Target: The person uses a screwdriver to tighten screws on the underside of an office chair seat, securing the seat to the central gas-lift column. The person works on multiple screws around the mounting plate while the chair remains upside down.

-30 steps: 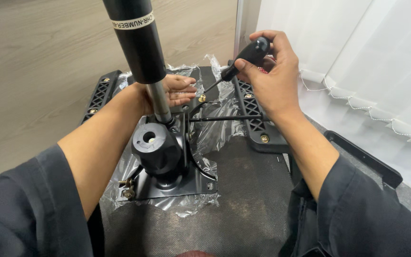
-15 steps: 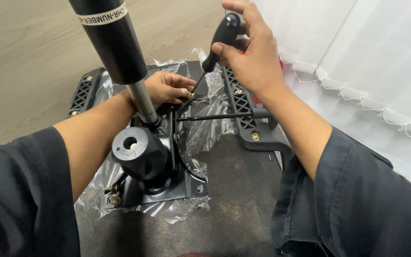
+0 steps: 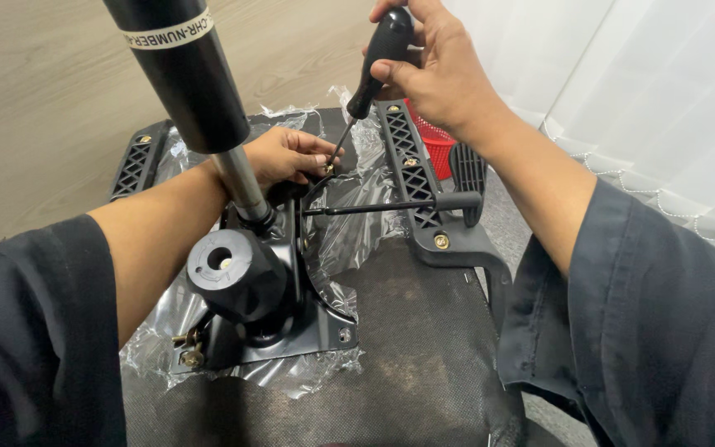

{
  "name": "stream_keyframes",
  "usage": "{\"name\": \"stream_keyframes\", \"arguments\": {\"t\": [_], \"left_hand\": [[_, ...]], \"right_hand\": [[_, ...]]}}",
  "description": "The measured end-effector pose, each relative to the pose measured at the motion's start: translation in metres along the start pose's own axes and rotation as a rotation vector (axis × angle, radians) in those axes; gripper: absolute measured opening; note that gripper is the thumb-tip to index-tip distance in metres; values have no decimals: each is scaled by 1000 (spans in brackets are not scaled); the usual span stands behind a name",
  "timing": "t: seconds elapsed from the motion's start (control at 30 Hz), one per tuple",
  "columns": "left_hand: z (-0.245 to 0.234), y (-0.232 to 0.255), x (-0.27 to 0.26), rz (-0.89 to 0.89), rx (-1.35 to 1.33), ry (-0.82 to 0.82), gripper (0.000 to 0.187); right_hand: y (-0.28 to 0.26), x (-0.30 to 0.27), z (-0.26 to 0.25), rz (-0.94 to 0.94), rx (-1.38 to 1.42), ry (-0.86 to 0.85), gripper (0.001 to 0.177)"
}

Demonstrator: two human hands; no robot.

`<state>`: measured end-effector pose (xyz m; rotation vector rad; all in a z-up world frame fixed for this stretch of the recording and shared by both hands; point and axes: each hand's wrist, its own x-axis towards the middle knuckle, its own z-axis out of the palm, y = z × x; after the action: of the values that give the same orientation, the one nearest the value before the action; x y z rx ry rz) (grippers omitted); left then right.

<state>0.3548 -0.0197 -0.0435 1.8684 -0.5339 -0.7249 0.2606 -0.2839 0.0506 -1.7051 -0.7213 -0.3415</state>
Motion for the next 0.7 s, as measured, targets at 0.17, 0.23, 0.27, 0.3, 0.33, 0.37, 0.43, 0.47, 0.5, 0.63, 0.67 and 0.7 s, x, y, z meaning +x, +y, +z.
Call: {"name": "stream_keyframes", "arguments": {"t": [0.17, 0.23, 0.27, 0.3, 0.33, 0.37, 0.43, 0.47, 0.5, 0.63, 0.67, 0.7], "left_hand": [[0, -1, 3, 3, 47, 2, 30], [-1, -5, 7, 31, 75, -17, 31], [-1, -7, 9, 43, 72, -17, 30], [-2, -10, 11, 55, 69, -17, 29], [-3, -13, 12, 67, 63, -15, 29], [-3, -16, 14, 60, 72, -7, 29], [-4, -19, 19, 45, 93, 11, 29], [-5, -21, 20, 54, 82, 7, 29], [-5, -23, 20, 64, 71, 4, 29], [-3, -27, 22, 33, 12, 39, 29], [-2, -28, 21, 43, 17, 45, 28], [-2, -29, 21, 53, 22, 50, 28]], "right_hand": [[10, 0, -3, 1, 20, -4, 42], [14, 2, 3, -19, -31, 8, 42], [17, 5, 7, 5, -14, 27, 43], [19, 8, 12, 30, 3, 47, 43], [22, 11, 17, 55, 21, 64, 44], [25, 14, 22, 80, 25, 110, 46], [29, 16, 32, 129, 35, 204, 51], [31, 17, 35, 30, -55, 236, 50], [33, 17, 38, -69, -144, 268, 49], [38, 18, 45, -156, -147, 373, 46], [38, 17, 44, -142, -103, 343, 45], [38, 16, 41, -128, -58, 313, 44]]}}
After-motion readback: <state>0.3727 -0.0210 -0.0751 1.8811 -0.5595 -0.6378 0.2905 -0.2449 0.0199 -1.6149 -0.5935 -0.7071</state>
